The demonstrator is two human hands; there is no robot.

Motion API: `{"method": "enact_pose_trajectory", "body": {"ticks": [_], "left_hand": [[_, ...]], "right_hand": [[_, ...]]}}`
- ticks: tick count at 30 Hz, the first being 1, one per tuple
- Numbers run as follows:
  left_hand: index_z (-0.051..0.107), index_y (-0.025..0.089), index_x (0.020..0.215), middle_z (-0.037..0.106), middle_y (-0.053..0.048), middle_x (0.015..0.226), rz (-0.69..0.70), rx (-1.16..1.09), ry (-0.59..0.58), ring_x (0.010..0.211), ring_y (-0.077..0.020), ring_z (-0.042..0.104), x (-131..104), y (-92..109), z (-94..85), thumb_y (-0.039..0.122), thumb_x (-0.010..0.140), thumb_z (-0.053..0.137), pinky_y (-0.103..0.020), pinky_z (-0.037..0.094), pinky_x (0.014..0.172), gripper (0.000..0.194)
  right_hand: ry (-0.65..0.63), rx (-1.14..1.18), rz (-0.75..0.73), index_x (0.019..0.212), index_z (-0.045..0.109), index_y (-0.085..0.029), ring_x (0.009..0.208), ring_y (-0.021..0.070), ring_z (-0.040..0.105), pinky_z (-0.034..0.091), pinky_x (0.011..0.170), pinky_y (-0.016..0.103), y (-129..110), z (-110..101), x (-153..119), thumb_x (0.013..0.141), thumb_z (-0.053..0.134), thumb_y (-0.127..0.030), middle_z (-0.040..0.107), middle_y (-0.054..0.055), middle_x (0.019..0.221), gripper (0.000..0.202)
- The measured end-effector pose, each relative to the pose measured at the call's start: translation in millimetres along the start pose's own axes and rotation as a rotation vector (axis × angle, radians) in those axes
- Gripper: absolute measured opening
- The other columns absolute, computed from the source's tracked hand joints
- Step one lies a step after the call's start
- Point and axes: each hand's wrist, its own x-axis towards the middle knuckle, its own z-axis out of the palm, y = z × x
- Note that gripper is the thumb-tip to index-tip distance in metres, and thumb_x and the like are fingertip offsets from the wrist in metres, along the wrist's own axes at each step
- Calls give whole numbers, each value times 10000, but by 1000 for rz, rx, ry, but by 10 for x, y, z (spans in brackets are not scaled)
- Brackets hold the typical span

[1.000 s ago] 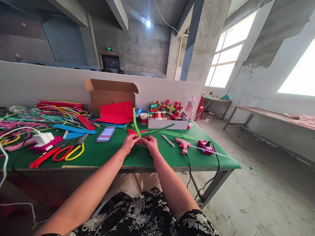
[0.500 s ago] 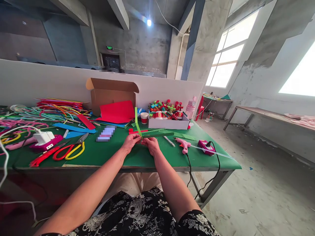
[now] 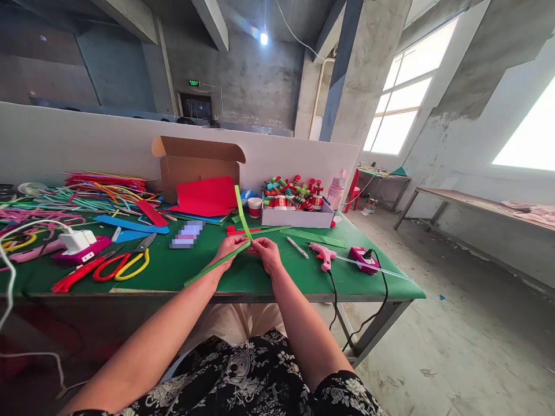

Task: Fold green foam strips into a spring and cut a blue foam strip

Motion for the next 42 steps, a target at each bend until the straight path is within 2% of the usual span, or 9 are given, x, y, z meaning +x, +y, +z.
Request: {"method": "enact_pose_trajectory", "body": {"ticks": [6,13,19,22,26,39,42], "left_hand": [[710,159,639,684,-26,630,14,4,-6,591,-147,584,17,-39,-17,440,485,836,-279,487,582,344],[670,167,612,644,1,579,37,30,-47,539,-116,533,36,-54,-44,365,502,824,-260,459,561,275],[663,173,732,668,-6,655,-42,-24,-82,625,-148,598,-8,-49,-16,302,533,807,-263,454,586,277],[638,187,782,683,-7,688,-59,-39,-108,678,-169,635,-40,-37,0,337,562,804,-263,452,588,314],[586,196,695,652,24,580,-72,-35,-48,583,-150,622,-50,-4,6,424,557,804,-273,474,590,344],[583,197,659,636,35,539,-69,-4,13,529,-135,592,-34,3,-3,444,497,828,-289,497,601,384],[603,190,696,647,26,568,-77,-20,-19,539,-135,587,-28,-20,-1,445,482,843,-281,481,583,410]], "right_hand": [[22,-22,-18,639,635,-182,541,108,584,511,630,271,30,-11,27,498,867,-407,640,-27,581,352],[19,-42,-40,659,641,-186,519,100,577,526,634,276,51,10,29,488,867,-364,630,-45,574,336],[51,-24,-57,661,640,-191,551,117,598,542,670,298,31,-7,34,514,849,-369,647,-31,588,311],[58,-15,-52,659,640,-192,552,121,598,542,665,298,20,-9,26,517,845,-365,638,-33,569,304],[52,-12,-37,652,650,-188,549,110,593,538,667,285,5,9,4,497,853,-335,647,-33,581,295],[49,-20,-16,630,662,-181,526,107,583,533,645,281,-25,19,-8,485,862,-390,637,-31,561,324],[57,-18,-33,644,662,-190,541,113,591,533,659,285,-22,4,-5,497,855,-402,637,-36,568,322]]}}
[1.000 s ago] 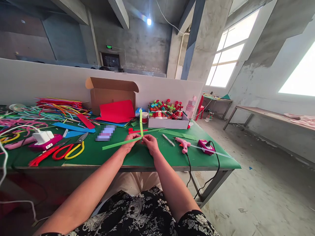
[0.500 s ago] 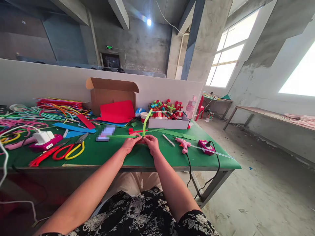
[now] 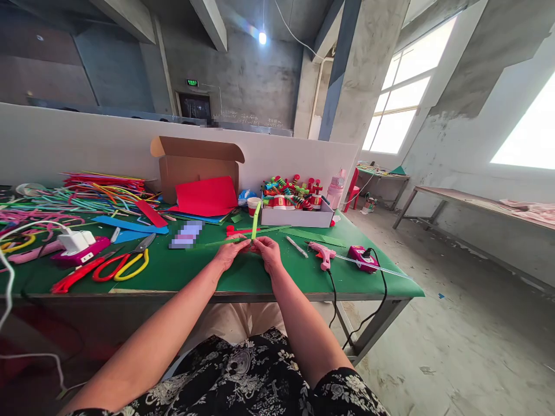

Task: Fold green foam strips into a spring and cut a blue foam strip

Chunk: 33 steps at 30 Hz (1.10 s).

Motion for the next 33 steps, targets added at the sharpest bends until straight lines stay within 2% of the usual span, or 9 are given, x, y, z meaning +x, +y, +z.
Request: {"method": "enact_pose_trajectory", "body": {"ticks": [3,8,12,18,24,30,33], "left_hand": [[615,181,702,652,18,595,12,-2,-28,558,-133,587,5,-16,0,451,477,848,-273,471,577,422],[633,168,666,629,18,570,24,13,21,541,-121,573,25,-16,-12,451,504,835,-270,484,587,384],[596,173,602,602,32,534,57,28,15,514,-111,553,34,-4,-11,459,520,822,-255,465,555,374],[611,170,624,632,13,563,27,32,-33,543,-126,576,23,12,-10,417,502,834,-250,447,547,355],[602,173,578,576,37,501,31,50,-23,487,-107,525,41,7,-28,371,510,830,-248,436,524,310],[640,172,679,617,19,567,16,14,-17,524,-123,559,60,-25,-42,447,552,802,-260,455,547,344],[618,170,670,607,27,566,12,15,-30,530,-121,565,62,-22,-50,429,533,821,-253,451,548,356]], "right_hand": [[-4,-6,2,651,667,-190,567,123,604,533,670,291,10,-4,7,486,854,-417,656,-26,597,337],[-9,-11,19,636,657,-183,544,112,589,527,654,280,17,8,8,460,869,-383,643,-29,581,341],[-28,6,30,609,613,-186,557,131,618,534,655,291,11,18,-4,455,877,-350,640,-24,558,347],[-40,5,12,627,595,-184,599,156,654,544,667,306,15,29,-11,484,873,-349,671,-4,594,353],[-35,13,38,642,594,-184,547,122,639,545,641,268,10,27,-12,519,856,-337,661,-25,585,327],[3,-19,22,600,576,-195,566,174,661,568,619,317,53,12,32,512,866,-344,656,3,545,338],[10,-26,21,596,574,-197,560,173,657,569,615,317,71,15,40,510,863,-328,654,0,536,330]]}}
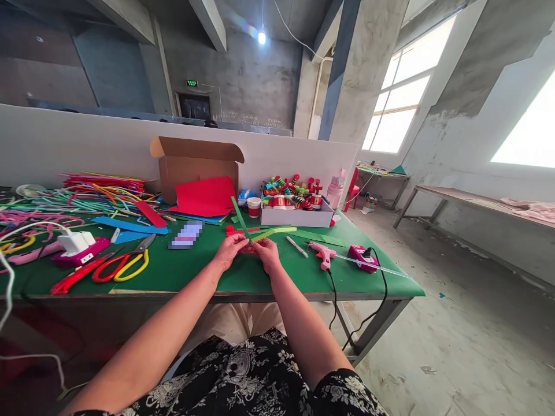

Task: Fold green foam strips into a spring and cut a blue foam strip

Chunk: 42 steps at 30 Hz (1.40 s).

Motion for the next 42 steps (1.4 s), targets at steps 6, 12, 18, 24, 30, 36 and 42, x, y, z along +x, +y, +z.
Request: {"method": "enact_pose_trajectory", "body": {"ticks": [6,12,18,24,30,36,42], "left_hand": [[617,170,657,601,22,558,-5,-31,39,525,-121,551,-20,18,24,431,526,823,-263,451,552,357],[621,168,647,627,7,592,8,33,3,566,-133,568,-25,9,32,426,508,830,-271,458,575,359],[614,168,635,593,23,572,32,4,27,544,-125,556,-11,6,21,415,536,817,-285,474,590,335],[626,166,619,596,25,561,34,3,5,527,-115,539,-16,6,21,395,527,826,-271,467,565,317],[633,165,619,584,23,549,29,23,10,522,-116,524,-8,6,11,381,539,823,-266,441,553,298],[643,159,622,602,23,555,52,18,25,526,-114,526,-48,41,38,355,476,822,-262,443,549,304],[643,164,618,604,24,551,73,19,10,517,-106,512,-41,34,41,345,491,809,-253,436,542,277]], "right_hand": [[19,0,-5,596,567,-198,578,177,665,566,630,318,4,1,1,524,846,-318,652,-8,537,312],[-1,9,11,614,590,-190,626,195,686,569,643,322,-12,-6,-7,557,830,-306,673,17,575,273],[-58,72,32,645,631,-176,614,155,668,572,676,309,-14,-20,-6,551,840,-286,698,25,658,254],[-66,76,35,649,648,-175,609,151,652,567,684,308,-12,-26,-2,533,855,-349,669,11,607,295],[-65,84,39,632,655,-171,573,117,614,544,671,276,-29,-6,-23,476,877,-340,660,-8,608,320],[-85,76,18,649,657,-180,584,105,598,528,686,272,-39,-7,-47,481,880,-402,651,-30,618,356],[-96,88,25,659,645,-186,571,110,600,523,673,277,-28,-23,-29,533,864,-422,643,-24,608,345]]}}
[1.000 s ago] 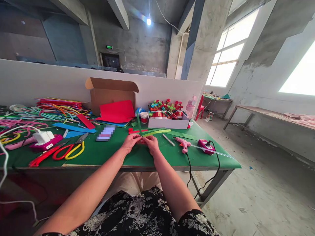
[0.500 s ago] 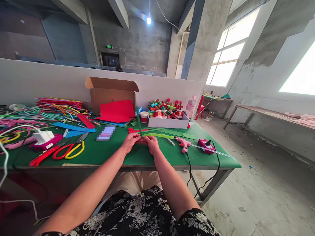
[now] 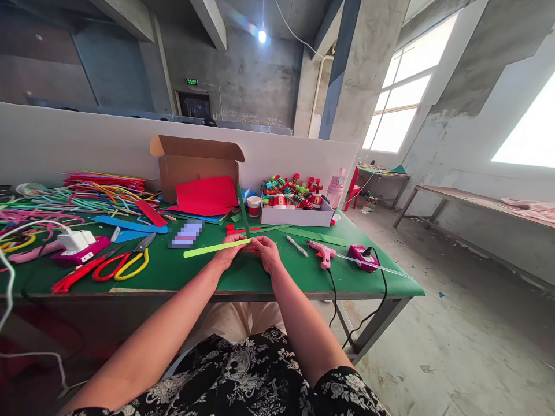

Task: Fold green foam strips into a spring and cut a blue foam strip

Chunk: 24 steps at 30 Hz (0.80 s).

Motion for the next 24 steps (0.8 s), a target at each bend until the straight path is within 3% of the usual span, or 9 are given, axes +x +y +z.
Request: {"method": "enact_pose_trajectory", "body": {"ticks": [10,24], "left_hand": [[647,152,618,593,25,548,-31,13,1,521,-104,517,8,4,-13,410,465,846,-247,431,539,360],[662,166,602,605,21,529,-11,69,13,507,-113,512,-13,7,-3,289,521,748,-260,437,536,171]], "right_hand": [[18,-7,-10,648,636,-184,552,104,595,522,634,264,-6,18,-7,482,875,-437,644,-28,594,385],[102,-85,-49,625,663,-186,507,109,580,532,597,276,-11,40,-9,506,857,-412,637,-24,555,321]]}}
